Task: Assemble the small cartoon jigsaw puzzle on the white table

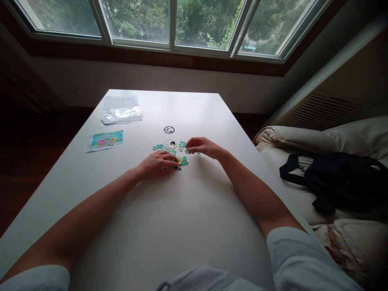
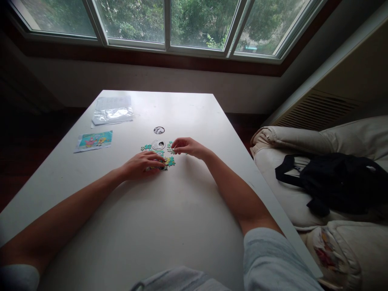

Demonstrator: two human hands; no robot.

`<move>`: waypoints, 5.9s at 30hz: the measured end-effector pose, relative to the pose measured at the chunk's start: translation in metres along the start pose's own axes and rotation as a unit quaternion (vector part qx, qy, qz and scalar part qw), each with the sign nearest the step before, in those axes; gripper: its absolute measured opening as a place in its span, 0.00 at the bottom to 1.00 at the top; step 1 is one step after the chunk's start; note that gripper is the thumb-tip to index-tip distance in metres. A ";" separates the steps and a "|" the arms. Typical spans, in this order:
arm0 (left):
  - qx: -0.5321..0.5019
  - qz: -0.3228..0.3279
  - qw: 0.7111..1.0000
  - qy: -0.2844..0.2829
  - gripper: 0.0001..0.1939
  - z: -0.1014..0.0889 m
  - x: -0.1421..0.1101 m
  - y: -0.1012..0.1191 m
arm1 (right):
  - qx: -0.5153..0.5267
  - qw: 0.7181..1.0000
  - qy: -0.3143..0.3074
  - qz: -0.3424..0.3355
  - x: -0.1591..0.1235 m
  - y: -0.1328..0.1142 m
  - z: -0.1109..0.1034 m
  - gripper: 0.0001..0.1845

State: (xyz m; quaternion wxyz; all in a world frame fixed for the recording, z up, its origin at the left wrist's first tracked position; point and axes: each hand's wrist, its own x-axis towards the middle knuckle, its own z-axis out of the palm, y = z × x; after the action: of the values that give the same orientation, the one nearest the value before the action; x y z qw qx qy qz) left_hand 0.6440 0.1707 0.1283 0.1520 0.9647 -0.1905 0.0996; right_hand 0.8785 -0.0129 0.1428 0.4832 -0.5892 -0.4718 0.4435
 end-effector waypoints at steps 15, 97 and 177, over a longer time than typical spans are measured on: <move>-0.024 -0.008 0.999 0.022 0.14 0.003 -0.001 -0.005 | -0.003 1.000 -0.015 0.015 -0.001 -0.002 0.004 0.21; 0.007 -0.003 1.000 0.022 0.16 0.010 -0.004 -0.006 | -0.462 0.864 0.137 -0.143 -0.039 0.027 0.089 0.06; -0.164 -0.362 0.885 0.241 0.12 -0.004 -0.005 -0.021 | -0.306 0.894 0.312 -0.099 -0.034 0.039 0.037 0.07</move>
State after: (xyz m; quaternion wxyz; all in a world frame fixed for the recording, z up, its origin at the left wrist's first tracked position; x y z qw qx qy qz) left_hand 0.6470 0.1928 0.1254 0.3743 0.8743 0.2013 0.2345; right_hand 0.8422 -0.0442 0.1018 0.4429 -0.7662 -0.4651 0.0211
